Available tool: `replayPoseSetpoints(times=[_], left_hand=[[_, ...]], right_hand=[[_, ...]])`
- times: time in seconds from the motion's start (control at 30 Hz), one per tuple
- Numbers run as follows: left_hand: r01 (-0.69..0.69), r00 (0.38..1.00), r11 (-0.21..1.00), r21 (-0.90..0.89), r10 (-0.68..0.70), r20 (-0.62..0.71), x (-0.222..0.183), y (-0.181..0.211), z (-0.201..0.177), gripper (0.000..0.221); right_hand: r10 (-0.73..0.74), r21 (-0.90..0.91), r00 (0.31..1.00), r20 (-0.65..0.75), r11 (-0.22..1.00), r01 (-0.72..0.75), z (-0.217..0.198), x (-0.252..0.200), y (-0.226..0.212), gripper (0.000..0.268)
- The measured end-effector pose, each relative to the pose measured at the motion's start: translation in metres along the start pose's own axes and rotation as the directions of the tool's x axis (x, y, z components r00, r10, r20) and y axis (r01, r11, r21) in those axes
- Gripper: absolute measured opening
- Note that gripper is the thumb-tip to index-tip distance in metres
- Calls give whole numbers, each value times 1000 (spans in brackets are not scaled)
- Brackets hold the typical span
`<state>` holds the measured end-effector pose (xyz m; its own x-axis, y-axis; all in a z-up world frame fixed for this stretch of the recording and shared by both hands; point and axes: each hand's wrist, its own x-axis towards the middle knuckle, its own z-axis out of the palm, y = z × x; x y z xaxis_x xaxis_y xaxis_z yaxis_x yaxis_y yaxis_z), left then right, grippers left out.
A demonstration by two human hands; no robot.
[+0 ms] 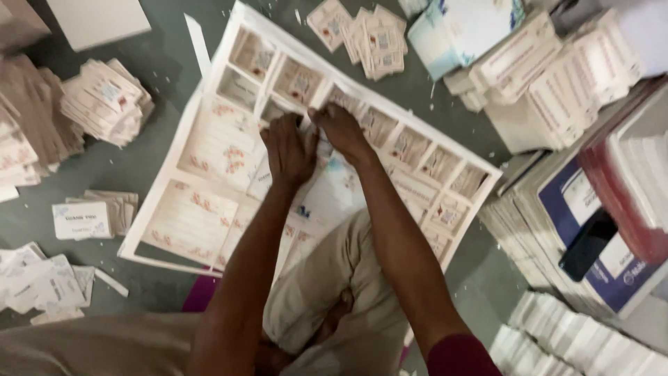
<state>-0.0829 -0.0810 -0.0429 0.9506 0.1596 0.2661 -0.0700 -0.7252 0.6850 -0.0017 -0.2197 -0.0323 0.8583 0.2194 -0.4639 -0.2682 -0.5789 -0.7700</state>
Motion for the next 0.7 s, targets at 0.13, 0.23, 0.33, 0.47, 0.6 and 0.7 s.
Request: replayPoseSetpoints(times=[0.13, 0.23, 0.33, 0.47, 0.6, 0.7], left_hand=[[-170, 979, 985, 39, 174, -109, -5, 25, -14, 48], [33, 999, 999, 17, -33, 8, -16, 45, -13, 57], [-29, 977, 988, 152, 60, -204, -7, 63, -14, 59], [400, 915, 883, -244, -373, 152, 2, 48, -9, 62], [254, 875, 915, -313, -356, -329, -23, -48, 58, 57], [481, 876, 696, -533, -404, 262, -8, 8, -44, 32]], right_hand=[[25, 241, 997, 71, 970, -42, 0, 8, 18, 72], [43, 243, 998, 39, 969, -52, 1, 1, 16, 89], [47, 263, 993, 105, 962, -73, -9, -14, -19, 96], [-39, 53, 999, 13, 998, 38, -13, -10, -13, 88], [-50, -331, 998, -40, 943, 34, -17, -21, -20, 86], [-380, -533, 903, -198, 816, 227, -6, -23, -26, 72]])
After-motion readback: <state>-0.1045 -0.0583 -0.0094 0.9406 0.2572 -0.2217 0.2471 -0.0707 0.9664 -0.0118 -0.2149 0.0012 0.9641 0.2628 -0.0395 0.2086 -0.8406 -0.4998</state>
